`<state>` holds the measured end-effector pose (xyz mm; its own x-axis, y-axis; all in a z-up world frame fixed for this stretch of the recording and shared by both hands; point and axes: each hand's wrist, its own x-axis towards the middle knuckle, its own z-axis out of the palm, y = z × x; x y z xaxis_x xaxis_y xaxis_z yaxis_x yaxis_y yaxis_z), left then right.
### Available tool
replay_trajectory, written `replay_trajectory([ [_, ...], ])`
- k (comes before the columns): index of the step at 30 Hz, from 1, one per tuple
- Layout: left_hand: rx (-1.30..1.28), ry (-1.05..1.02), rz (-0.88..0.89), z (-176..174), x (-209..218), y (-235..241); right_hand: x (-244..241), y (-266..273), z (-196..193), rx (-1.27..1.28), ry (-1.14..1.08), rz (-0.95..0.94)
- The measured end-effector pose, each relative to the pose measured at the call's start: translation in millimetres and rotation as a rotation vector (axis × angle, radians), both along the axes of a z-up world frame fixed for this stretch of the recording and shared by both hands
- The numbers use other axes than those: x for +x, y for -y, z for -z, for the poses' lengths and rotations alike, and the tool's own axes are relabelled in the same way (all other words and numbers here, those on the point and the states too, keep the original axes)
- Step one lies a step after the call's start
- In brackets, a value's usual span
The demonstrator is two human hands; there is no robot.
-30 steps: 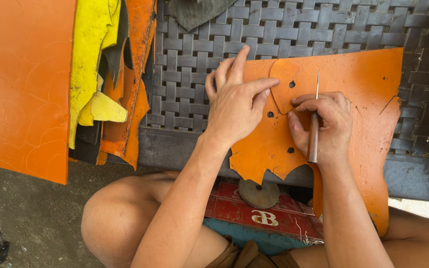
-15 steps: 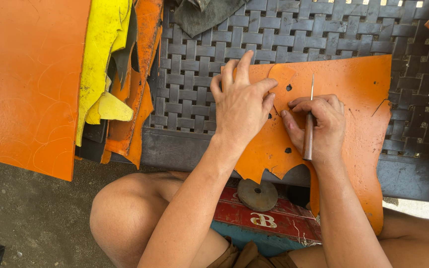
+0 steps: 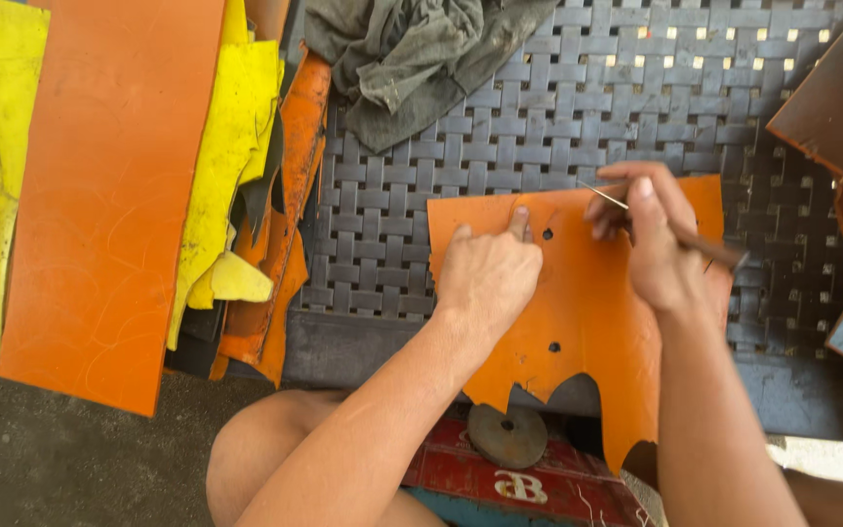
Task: The person wipes an orange sheet of material with a cloth, then uses a sharp tool to cut out small shapes from the sheet. The person removes the cut pieces and continues cutting additional shapes from the same sheet.
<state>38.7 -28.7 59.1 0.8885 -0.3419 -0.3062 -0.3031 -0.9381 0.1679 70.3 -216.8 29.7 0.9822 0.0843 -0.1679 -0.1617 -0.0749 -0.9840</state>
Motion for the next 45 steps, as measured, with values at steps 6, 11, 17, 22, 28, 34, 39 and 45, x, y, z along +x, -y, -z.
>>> replay_trajectory([
  [6, -0.023, 0.014, -0.018, -2.9, 2.3, 1.0, 76.9, -6.0, 4.1, -0.03, -0.175, -0.328],
  [11, 0.009, -0.125, -0.01, 0.4, 2.8, 7.0, 82.3, -10.8, 8.2, -0.167, -0.174, -0.436],
  [17, -0.004, -0.087, -0.023, -2.7, 6.5, 7.1, 83.2, -11.3, 10.2, -0.172, -0.17, -0.446],
  [22, 0.005, -0.1, -0.031, -2.6, 6.5, 8.1, 82.4, -13.5, 7.1, -0.188, -0.168, -0.46],
  [28, 0.012, -0.087, -0.018, -4.5, 6.7, 7.9, 77.9, -4.0, -27.8, -0.578, -0.146, -0.506],
  [34, -0.001, -0.084, -0.02, -9.4, 8.5, 9.4, 39.9, 12.1, -49.9, -0.45, -0.109, -0.214],
  [39, 0.019, -0.128, -0.014, -14.9, 10.3, 3.0, -17.3, -24.1, -19.0, -0.331, 0.037, 0.059],
  [45, 0.001, -0.085, -0.021, -6.9, 5.2, 2.9, -39.3, -37.2, 3.1, -0.423, 0.163, 0.16],
])
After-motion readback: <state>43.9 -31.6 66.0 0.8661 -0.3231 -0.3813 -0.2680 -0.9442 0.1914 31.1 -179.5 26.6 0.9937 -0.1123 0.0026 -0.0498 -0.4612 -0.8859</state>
